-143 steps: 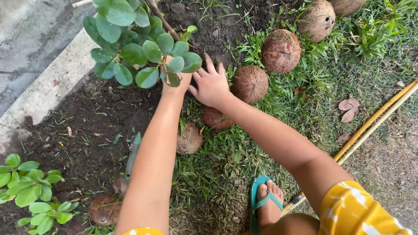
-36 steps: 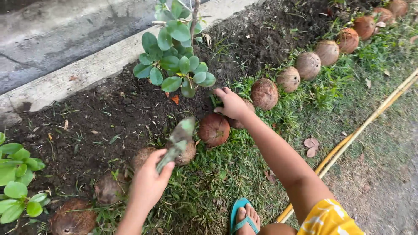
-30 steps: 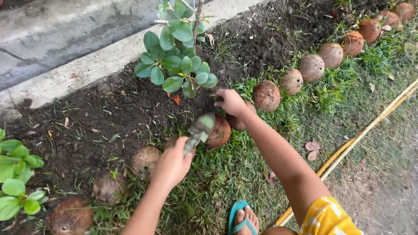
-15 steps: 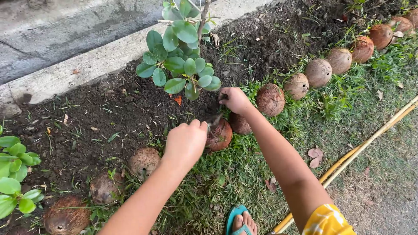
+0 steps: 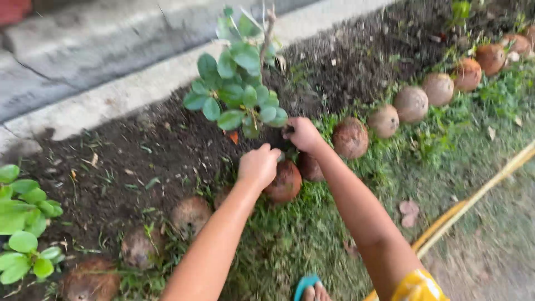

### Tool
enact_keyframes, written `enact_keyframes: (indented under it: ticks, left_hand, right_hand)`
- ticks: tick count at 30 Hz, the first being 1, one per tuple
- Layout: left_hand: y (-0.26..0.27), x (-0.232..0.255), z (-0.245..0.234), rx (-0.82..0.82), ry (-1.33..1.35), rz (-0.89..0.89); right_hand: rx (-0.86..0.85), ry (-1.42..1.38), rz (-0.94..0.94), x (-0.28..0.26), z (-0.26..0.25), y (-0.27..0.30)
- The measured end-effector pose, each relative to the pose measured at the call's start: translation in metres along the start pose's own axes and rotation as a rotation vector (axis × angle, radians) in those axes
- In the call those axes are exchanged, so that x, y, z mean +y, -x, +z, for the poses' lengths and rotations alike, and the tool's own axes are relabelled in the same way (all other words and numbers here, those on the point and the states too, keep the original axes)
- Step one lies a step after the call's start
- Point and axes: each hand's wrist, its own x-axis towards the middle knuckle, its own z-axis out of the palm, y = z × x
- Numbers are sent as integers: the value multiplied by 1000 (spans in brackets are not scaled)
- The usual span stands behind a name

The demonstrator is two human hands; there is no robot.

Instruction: Weeding and loosening soil in a garden bed using a hand trowel

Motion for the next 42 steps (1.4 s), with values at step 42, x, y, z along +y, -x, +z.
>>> enact_keyframes:
  ticks: [42]
  left_hand:
    - [78, -37, -170, -264, 125, -380]
  right_hand:
    - [-168, 48, 88, -67, -14, 82]
